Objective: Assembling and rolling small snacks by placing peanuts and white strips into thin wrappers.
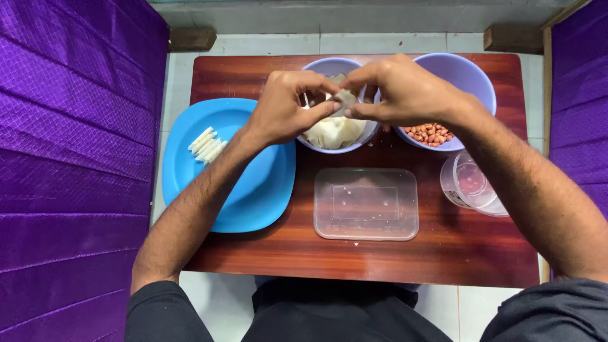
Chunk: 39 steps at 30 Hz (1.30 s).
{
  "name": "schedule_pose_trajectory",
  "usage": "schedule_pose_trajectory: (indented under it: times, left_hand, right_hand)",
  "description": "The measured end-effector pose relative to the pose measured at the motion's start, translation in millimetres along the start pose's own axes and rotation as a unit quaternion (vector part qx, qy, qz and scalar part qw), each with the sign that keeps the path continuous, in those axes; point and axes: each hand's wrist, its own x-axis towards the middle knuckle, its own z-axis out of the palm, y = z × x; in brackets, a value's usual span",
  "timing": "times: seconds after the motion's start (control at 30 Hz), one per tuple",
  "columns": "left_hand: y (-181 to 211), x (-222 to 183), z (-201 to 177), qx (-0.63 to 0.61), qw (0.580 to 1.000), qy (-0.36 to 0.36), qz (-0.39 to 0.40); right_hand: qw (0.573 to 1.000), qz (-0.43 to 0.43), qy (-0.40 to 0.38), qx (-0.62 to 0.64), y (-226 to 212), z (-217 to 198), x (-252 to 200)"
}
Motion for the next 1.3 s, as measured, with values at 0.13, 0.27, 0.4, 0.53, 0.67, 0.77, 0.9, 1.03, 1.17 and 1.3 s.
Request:
schedule_pose_trajectory:
  times: [0.13,0.27,0.4,0.53,0.67,0.77,0.9,1.03,1.17,1.3]
  left_hand:
    - [7.4,-5.7,6.7,0.005,1.0,0.024,0.009]
    - [22.1,-13.8,17.4,-0.062,0.996,0.046,-0.033]
    - [48.0,-22.0,33.0,-0.079,0.994,0.056,-0.047]
    - [72.3,-42.5,43.1,-0.08,0.995,0.035,-0.045]
    - [79.8,-73.3,65.4,-0.107,0.993,0.034,-0.039]
    - [89.4,-86.5,78.4,-0.104,0.994,0.038,-0.009]
    - [91.8,-100.5,92.5,-0.107,0.994,0.009,0.031]
    - [85.6,-103.9,96.9,-0.135,0.991,0.007,-0.002]
    - [76.6,-106.2,101.5,-0.197,0.978,0.031,-0.056]
    - [72.9,-107.2,107.3,-0.247,0.964,0.054,-0.08]
  right_hand:
    - [0.998,-0.011,0.056,0.041,-1.4,7.3,-13.6]
    - [0.992,-0.01,0.11,0.056,-1.3,15.7,-38.6]
    - [0.975,-0.054,0.136,0.17,11.6,28.5,-64.5]
    - [0.97,-0.035,0.15,0.188,4.4,42.9,-96.0]
    - [0.931,-0.003,0.168,0.323,1.6,62.5,-125.2]
    - [0.901,-0.002,0.215,0.377,-6.2,78.0,-137.4]
    - [0.893,-0.01,0.273,0.358,-11.8,97.6,-146.8]
    - [0.892,0.006,0.272,0.361,-6.8,114.8,-153.9]
    - [0.869,0.023,0.259,0.422,-1.9,136.3,-158.7]
    - [0.86,0.043,0.237,0.45,-0.3,154.7,-161.1]
